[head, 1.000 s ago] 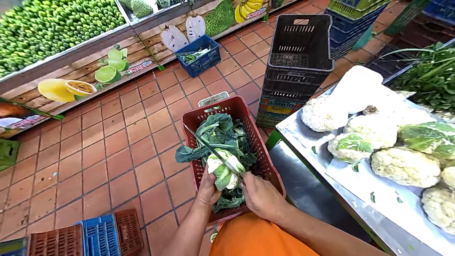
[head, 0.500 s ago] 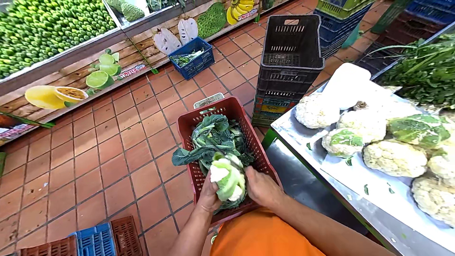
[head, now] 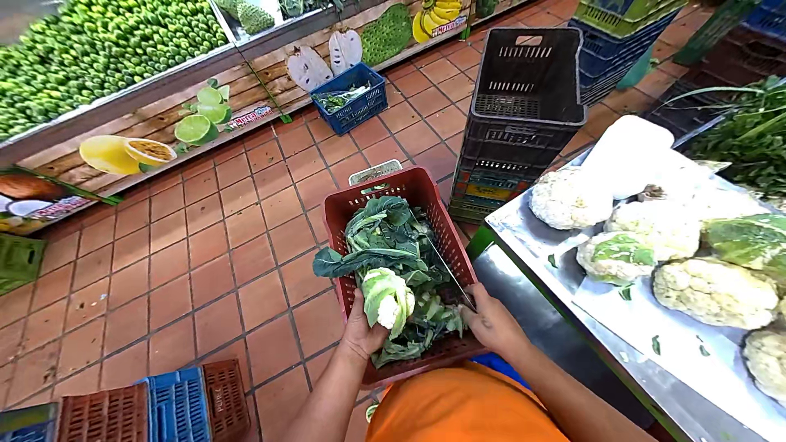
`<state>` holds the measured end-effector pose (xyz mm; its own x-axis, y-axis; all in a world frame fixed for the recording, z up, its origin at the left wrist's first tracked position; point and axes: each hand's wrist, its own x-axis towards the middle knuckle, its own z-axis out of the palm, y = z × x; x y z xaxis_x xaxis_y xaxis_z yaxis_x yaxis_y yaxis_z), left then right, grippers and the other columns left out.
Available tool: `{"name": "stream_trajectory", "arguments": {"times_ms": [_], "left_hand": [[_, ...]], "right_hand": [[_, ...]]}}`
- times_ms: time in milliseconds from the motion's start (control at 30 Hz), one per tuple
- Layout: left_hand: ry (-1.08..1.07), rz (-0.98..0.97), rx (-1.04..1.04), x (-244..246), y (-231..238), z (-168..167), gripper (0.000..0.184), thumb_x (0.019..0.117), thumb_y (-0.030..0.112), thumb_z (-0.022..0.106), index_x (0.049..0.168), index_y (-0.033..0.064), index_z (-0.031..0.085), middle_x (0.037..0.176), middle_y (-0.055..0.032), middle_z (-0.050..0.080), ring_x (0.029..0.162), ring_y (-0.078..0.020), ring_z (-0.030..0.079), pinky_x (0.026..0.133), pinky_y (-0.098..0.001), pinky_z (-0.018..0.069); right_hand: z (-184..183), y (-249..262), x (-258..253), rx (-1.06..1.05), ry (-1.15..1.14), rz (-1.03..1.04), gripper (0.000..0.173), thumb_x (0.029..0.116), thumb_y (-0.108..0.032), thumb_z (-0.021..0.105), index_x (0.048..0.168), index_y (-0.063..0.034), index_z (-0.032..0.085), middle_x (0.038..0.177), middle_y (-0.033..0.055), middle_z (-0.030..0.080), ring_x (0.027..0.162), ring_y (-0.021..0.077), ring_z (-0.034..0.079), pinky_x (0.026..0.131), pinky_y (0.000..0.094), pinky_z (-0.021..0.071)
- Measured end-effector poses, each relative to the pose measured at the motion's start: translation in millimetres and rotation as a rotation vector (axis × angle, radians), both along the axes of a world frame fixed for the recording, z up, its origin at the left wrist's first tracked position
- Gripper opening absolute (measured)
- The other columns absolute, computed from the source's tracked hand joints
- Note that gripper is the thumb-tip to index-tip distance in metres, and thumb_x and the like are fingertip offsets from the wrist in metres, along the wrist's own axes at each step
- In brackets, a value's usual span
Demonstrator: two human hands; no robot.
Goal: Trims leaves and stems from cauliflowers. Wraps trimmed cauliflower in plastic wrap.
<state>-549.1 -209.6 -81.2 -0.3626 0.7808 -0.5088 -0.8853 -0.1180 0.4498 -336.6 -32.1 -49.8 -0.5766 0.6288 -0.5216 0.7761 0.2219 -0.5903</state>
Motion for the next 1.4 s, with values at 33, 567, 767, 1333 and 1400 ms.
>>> {"name": "stream_trajectory", "arguments": {"times_ms": [33,567,767,1333,1400], "left_hand": [[0.097,-0.018,-0.155,-2,7,3,0.066,0.0950,0.065,0.055,0.138,0.0140,0.054,0.118,-0.0176,0.069,0.104,-0.0311,0.069,0.087,-0.0520,0.0590],[1.211,-0.468,-0.578,-18,17,11,0.103,0.0608,0.034,0.098,0.148,0.0220,0.046,0.155,-0.0122,0.040,0.128,-0.0307,0.055,0.096,-0.0558,0.0542],[1.152,-0.473,-0.503,-10,19,26,0.100,0.0643,0.033,0.097,0.148,0.0189,0.043,0.141,-0.0103,0.057,0.120,-0.0259,0.062,0.095,-0.0523,0.0568],[0.001,-0.065,-0.283,-29,-40,29,0.072,0.0957,0.072,0.044,0.143,0.0181,0.052,0.128,-0.0191,0.065,0.110,-0.0363,0.066,0.087,-0.0560,0.0569],[-0.041,-0.043,-0.202,-22,-39,27,0.072,0.0955,0.072,0.046,0.142,0.0169,0.052,0.127,-0.0184,0.066,0.112,-0.0338,0.067,0.091,-0.0533,0.0571]], "right_hand": [[-1,2,2,0.044,-0.051,0.025,0.038,0.1002,-0.028,0.059,0.135,-0.0135,0.052,0.100,0.0122,0.070,0.091,0.0304,0.070,0.080,0.0535,0.0571],[5,-26,9,0.102,-0.659,0.439,0.053,0.0978,-0.025,0.055,0.146,-0.0069,0.045,0.141,0.0231,0.053,0.116,0.0447,0.063,0.086,0.0618,0.0547],[14,-18,-45,-0.134,0.229,0.297,0.089,0.0859,-0.045,0.081,0.157,-0.0173,0.034,0.141,0.0129,0.058,0.117,0.0264,0.065,0.100,0.0512,0.0552],[-9,1,-27,-0.008,0.183,0.085,0.065,0.0922,-0.045,0.073,0.141,-0.0075,0.053,0.129,0.0148,0.064,0.105,0.0294,0.069,0.091,0.0543,0.0577],[4,-15,-30,-0.222,0.312,0.135,0.062,0.0918,-0.039,0.074,0.143,-0.0109,0.051,0.128,0.0083,0.067,0.105,0.0226,0.070,0.091,0.0472,0.0597]]}}
